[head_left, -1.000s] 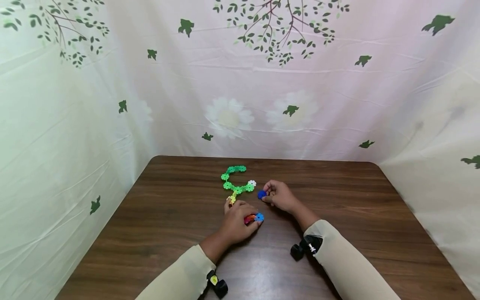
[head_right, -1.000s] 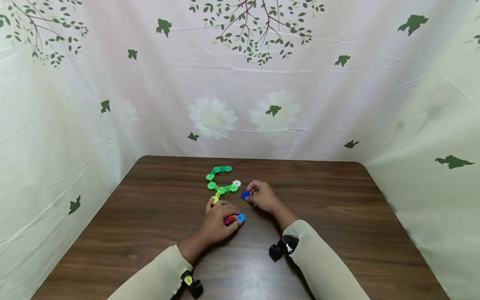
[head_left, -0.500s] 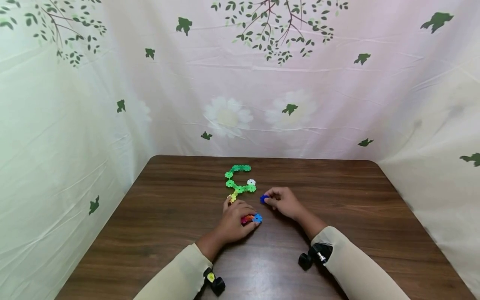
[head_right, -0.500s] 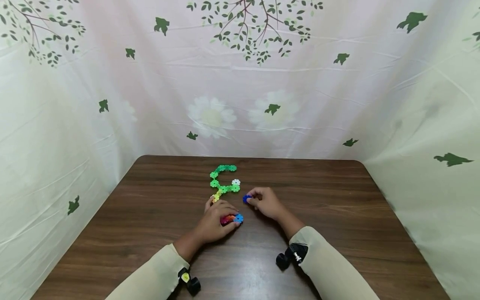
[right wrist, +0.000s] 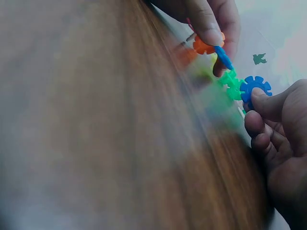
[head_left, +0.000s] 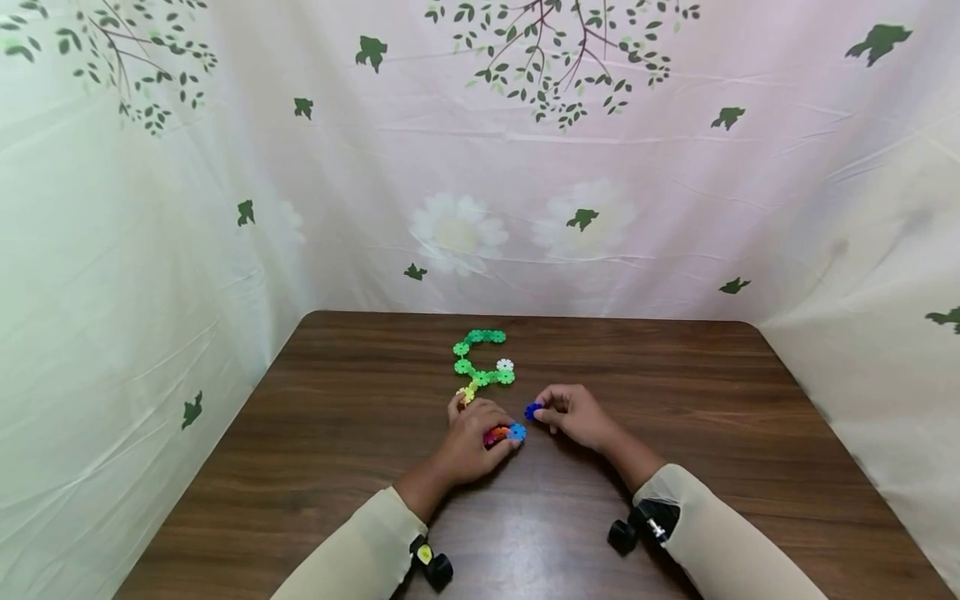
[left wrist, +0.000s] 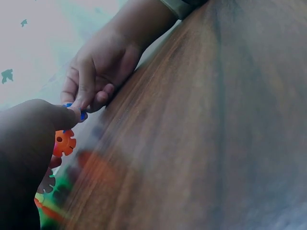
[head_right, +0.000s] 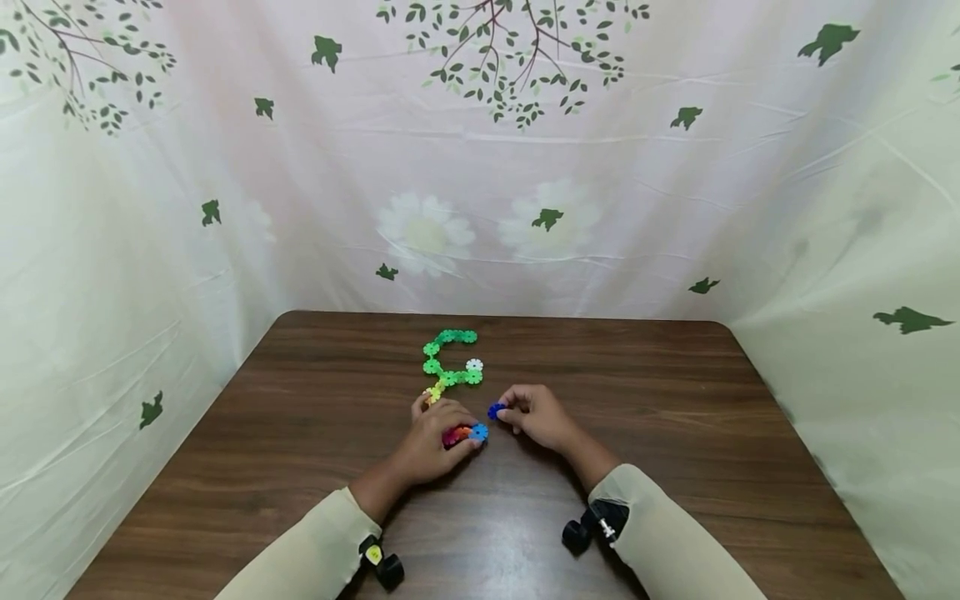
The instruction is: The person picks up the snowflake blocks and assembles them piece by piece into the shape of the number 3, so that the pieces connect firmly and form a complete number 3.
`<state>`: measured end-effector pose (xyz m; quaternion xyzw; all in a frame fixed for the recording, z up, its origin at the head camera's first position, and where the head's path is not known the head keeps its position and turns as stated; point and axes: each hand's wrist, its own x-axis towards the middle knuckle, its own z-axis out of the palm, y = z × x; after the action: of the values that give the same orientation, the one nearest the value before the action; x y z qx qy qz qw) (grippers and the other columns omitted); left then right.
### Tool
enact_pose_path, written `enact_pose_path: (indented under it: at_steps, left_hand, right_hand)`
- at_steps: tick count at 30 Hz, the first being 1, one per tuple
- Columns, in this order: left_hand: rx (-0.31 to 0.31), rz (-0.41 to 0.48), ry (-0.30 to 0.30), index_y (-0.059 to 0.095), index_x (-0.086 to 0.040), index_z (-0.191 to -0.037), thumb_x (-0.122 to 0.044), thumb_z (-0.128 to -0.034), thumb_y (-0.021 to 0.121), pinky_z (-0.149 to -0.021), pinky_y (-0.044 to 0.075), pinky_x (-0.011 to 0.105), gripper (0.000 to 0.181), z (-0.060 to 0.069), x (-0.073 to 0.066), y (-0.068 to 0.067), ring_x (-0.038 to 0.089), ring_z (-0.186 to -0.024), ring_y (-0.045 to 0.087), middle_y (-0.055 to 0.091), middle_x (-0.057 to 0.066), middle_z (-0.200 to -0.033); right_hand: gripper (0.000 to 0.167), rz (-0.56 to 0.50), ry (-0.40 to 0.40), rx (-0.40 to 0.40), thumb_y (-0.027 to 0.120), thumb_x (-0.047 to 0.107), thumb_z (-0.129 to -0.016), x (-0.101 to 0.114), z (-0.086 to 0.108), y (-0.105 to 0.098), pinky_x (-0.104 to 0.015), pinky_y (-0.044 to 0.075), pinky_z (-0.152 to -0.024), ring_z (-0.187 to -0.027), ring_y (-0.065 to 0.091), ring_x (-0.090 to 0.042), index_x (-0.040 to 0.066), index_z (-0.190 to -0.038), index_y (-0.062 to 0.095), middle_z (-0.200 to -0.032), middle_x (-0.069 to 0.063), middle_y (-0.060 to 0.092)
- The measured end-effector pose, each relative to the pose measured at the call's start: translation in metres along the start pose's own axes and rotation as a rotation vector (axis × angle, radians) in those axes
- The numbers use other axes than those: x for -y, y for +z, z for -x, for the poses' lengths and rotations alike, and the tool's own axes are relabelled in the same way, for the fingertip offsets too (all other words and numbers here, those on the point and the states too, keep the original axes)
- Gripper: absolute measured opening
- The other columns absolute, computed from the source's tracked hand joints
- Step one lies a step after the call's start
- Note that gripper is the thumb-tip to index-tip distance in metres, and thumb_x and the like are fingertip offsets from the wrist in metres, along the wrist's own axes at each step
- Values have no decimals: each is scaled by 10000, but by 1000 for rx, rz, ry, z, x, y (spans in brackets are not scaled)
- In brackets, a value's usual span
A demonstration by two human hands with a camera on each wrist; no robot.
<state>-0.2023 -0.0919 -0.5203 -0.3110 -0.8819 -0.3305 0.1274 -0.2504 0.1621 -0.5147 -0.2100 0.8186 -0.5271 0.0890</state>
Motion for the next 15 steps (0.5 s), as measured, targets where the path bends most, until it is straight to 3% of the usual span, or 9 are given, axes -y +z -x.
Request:
enact_pose_path:
  at_steps: [5, 15]
  left_hand:
    - [-29, 17, 16, 792, -131, -1085, -242, -939, 864, -1170, 220, 765, 197, -1, 0, 1, 240, -1177, 683, 802, 19, -1097]
    - [4, 43, -2, 778, -136, -1109, -256, -957, 858, -1188, 195, 782, 210, 0, 6, 4, 248, -1198, 676, 797, 29, -1131]
  right_hand:
    - [44, -22, -25, 29, 718, 30, -1039, 2, 5, 1, -257, 546, -625, -660, 627, -122, -5, -1025, 741, -834, -122, 715]
    - [54, -24, -41, 66, 706, 30, -1047, 3, 8, 2, -256, 564, -643, -681, 621, -108, -6, -1021, 739, -897, -177, 731]
